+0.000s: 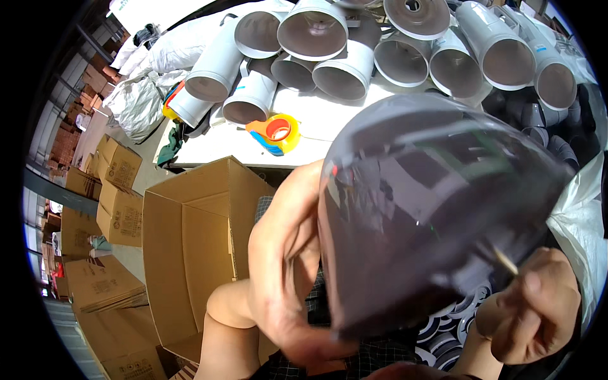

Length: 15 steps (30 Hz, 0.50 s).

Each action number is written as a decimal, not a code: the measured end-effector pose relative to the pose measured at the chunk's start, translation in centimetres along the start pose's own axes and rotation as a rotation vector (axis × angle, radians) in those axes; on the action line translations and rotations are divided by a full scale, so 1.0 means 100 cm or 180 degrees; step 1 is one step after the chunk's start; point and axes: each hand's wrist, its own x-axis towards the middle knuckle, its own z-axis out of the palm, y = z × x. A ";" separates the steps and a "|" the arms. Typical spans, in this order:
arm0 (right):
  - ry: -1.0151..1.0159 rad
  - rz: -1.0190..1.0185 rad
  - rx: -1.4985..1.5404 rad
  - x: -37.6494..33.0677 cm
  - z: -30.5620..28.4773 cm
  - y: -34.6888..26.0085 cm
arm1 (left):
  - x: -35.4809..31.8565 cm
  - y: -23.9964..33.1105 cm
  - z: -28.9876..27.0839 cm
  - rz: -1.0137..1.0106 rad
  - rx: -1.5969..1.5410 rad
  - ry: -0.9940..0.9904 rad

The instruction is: The person assembles white plastic containers by attaching grey lids. They pick up a container body, retrieve a lid from a nearby bag, and screw it onto the container. The person also uses a yellow tool to clean the inside of a container before assembly. The finished containers are placed into a cardboard box.

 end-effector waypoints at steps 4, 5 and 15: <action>-0.0086 0.0404 -0.0812 0.016 0.004 -0.004 | 0.014 -0.015 0.002 0.0246 0.0478 0.0207; -0.0110 0.0510 -0.0813 0.018 0.006 -0.001 | 0.022 -0.019 -0.004 0.0242 0.0309 0.0035; -0.0310 0.1035 0.0132 0.021 0.020 0.014 | 0.023 -0.003 0.007 -0.0188 0.0134 0.0624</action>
